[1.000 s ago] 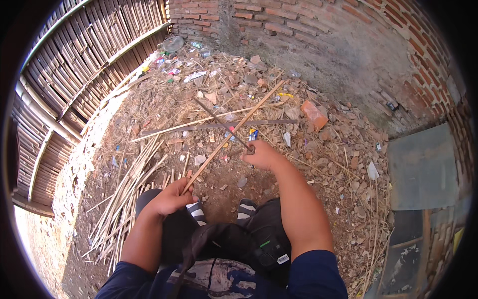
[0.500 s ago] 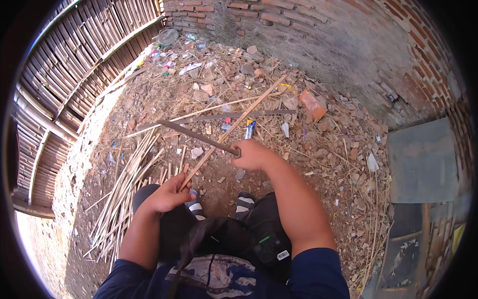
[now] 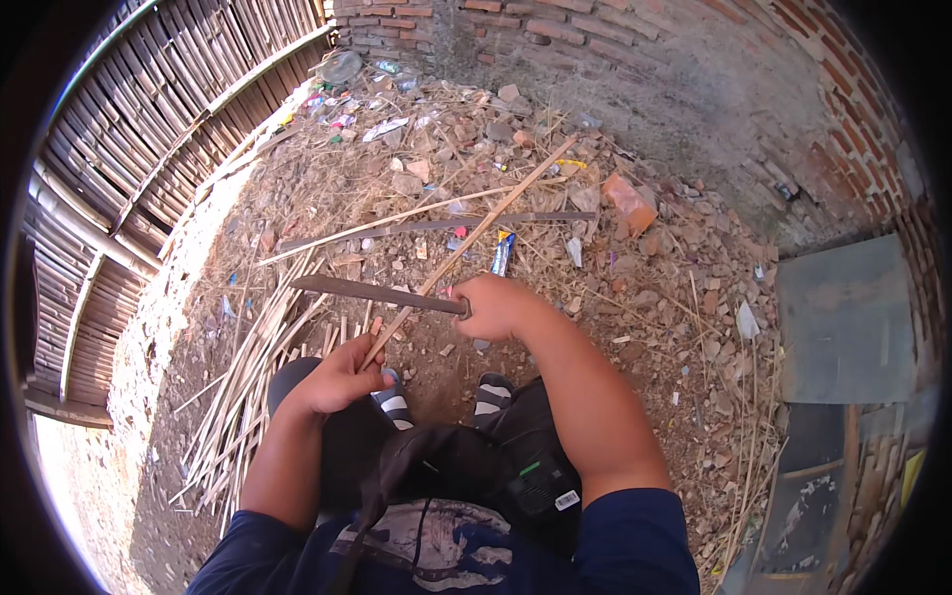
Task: The person scrapes a wooden stick using a metal blade by hand, turning the stick repeatedly to clean or sharpen it.
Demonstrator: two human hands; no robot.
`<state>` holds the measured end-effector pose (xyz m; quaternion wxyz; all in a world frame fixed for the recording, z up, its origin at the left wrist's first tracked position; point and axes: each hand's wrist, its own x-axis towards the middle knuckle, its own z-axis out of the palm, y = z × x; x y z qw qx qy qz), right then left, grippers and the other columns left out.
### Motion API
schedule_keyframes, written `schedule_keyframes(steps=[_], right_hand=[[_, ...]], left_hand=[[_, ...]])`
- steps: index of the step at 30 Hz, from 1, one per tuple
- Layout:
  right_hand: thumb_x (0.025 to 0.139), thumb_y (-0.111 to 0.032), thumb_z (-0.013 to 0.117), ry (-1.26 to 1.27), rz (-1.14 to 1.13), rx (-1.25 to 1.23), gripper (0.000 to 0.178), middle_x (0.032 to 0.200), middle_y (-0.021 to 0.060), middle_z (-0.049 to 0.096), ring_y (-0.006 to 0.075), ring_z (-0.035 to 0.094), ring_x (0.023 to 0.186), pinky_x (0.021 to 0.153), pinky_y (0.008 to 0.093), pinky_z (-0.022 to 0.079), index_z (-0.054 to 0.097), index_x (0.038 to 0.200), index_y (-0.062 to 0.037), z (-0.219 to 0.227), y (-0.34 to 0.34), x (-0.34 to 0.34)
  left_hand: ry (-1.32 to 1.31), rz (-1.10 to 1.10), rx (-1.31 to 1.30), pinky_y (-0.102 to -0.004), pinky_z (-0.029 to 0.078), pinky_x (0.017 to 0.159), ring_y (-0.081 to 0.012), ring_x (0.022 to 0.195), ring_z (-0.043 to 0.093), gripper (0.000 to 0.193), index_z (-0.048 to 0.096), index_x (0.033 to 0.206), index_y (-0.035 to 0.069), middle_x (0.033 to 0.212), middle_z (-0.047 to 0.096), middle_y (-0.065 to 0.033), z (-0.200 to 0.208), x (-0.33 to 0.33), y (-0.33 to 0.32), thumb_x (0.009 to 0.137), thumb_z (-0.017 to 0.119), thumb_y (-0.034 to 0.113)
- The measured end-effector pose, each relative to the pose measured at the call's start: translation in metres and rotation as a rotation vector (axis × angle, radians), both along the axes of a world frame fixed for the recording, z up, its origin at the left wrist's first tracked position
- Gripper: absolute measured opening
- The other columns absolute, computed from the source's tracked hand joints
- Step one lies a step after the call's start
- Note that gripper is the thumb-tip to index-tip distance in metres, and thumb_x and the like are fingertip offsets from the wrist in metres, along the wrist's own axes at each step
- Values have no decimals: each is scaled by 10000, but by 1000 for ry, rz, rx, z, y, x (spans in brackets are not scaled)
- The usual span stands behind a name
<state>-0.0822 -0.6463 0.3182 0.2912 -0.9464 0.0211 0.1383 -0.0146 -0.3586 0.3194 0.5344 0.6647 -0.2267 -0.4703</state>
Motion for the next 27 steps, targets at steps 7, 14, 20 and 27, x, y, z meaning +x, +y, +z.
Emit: schedule_keyframes(steps=[7, 14, 20, 27], right_hand=[[742, -334, 729, 48, -87, 95, 383, 849, 158, 683, 307, 668, 819, 741, 414, 510, 689, 1007, -62, -3, -5, 7], [747, -325, 747, 49, -57, 139, 324, 749, 136, 666, 282, 645, 717, 683, 391, 494, 677, 894, -44, -18, -17, 11], [727, -345, 743, -11, -51, 81, 398, 844, 162, 679, 316, 658, 804, 735, 413, 507, 691, 983, -45, 1, 9, 12], [739, -341, 724, 15, -161, 115, 364, 822, 175, 665, 330, 654, 802, 722, 421, 499, 674, 930, -35, -12, -24, 9]], left_hand=[[-26, 15, 64, -233, 409, 645, -72, 758, 473, 333, 527, 1022, 23, 837, 472, 12, 5, 4, 2, 808, 759, 127], [-111, -6, 37, -236, 389, 607, -72, 705, 461, 317, 530, 1007, 31, 780, 469, 26, 6, 0, -6, 811, 755, 136], [-31, 47, 0, -236, 371, 577, -66, 668, 446, 299, 503, 957, 47, 746, 461, 31, 5, 0, 1, 807, 750, 123], [-152, -3, 76, -227, 380, 606, -70, 694, 461, 286, 499, 962, 52, 775, 485, 13, 6, 0, -4, 806, 733, 105]])
